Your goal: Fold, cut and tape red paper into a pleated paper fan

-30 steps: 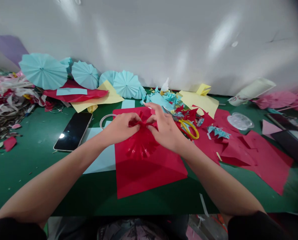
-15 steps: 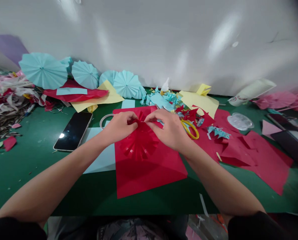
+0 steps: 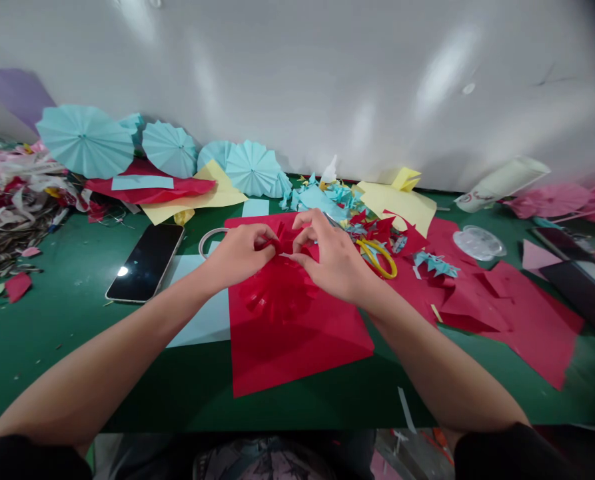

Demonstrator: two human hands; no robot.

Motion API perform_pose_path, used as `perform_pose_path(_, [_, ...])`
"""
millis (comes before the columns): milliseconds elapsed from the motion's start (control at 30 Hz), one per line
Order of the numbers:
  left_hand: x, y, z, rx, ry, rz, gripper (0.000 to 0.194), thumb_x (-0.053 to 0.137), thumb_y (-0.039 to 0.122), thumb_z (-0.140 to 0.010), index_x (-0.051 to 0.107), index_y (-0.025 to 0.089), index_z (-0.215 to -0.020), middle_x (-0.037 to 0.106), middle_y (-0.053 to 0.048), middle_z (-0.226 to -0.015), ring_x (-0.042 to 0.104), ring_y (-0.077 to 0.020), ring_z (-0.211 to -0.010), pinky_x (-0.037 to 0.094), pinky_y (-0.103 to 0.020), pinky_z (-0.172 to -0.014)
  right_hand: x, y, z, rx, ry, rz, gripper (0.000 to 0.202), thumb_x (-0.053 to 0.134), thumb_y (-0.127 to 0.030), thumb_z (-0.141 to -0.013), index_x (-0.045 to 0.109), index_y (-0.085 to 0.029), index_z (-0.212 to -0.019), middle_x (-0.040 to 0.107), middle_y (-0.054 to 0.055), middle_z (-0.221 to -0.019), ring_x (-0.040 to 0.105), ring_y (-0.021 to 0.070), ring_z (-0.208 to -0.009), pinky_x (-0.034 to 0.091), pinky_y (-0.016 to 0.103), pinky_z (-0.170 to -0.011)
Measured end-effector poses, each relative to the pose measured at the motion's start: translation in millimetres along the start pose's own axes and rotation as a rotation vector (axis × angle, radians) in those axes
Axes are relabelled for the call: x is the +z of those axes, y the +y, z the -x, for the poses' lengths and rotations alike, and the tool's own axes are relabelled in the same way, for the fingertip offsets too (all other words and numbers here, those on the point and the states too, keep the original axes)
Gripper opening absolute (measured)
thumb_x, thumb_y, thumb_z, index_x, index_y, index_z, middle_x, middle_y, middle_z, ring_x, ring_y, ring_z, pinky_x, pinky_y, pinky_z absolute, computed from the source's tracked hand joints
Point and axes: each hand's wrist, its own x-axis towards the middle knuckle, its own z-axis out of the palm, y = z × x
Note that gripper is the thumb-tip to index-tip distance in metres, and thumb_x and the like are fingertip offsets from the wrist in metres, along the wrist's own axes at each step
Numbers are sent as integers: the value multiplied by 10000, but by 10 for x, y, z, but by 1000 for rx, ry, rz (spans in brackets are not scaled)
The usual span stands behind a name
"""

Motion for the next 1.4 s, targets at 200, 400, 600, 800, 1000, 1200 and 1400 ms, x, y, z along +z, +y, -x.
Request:
perform_pose_path(200, [12, 29, 20, -7, -2, -41, 201, 463, 215, -740, 636, 182, -835, 655, -8, -671, 583, -137, -597, 377, -235, -520, 24, -2, 4, -7, -42, 42, 318, 537, -92, -775, 368, -216, -1014, 572, -28, -727, 562, 172, -789, 361, 366, -795])
perform_pose_path(400, [19, 61, 29, -1, -13, -59, 209, 464, 199, -739, 643, 181, -846, 656, 3, -669, 592, -143, -621, 375, -236, -537, 29, -15, 5, 20, -37, 62, 338, 534, -84, -769, 354, -215, -1023, 572, -31, -727, 569, 180, -811, 341, 370, -809])
perform_pose_path(600, [33, 61, 37, 49, -25, -19, 216, 464, 167, -741, 649, 176, -853, 679, -4, -754, 616, -147, -691, 407, -240, -585, 35, -11, 6, 42, -30, 71, 327, 510, -86, -766, 362, -205, -1032, 580, -25, -740, 573, 185, -835, 319, 378, -823])
perform_pose_path(800, [48, 38, 47, 70, -37, 46, 209, 465, 173, -750, 637, 159, -869, 680, -23, -823, 628, -160, -751, 458, -266, -649, 60, -3, 7, 43, -3, 91, 319, 499, -96, -749, 378, -198, -1026, 583, -16, -736, 572, 192, -834, 320, 387, -829])
perform_pose_path(1000, [53, 72, 51, 58, -41, 16, 165, 535, 195, -719, 629, 137, -842, 684, -44, -821, 636, -176, -754, 476, -270, -653, 83, -6, 21, 36, 25, 115, 313, 498, -100, -734, 387, -200, -1009, 591, -13, -730, 579, 200, -847, 340, 387, -821])
perform_pose_path(1200, [52, 61, 59, 77, 1, -125, 166, 542, 232, -736, 653, 143, -822, 694, -48, -776, 637, -179, -705, 468, -256, -610, 3, -84, 27, 120, 10, 54, 324, 531, -110, -734, 403, -208, -1015, 664, 1, -759, 633, 210, -840, 387, 373, -805])
perform_pose_path(1400, [65, 67, 63, 97, 45, -182, 161, 559, 244, -741, 665, 145, -811, 688, -47, -717, 642, -177, -678, 457, -236, -577, -84, -111, 60, 149, 74, 37, 290, 540, -152, -760, 448, -218, -1027, 700, 8, -767, 672, 210, -789, 438, 324, -740])
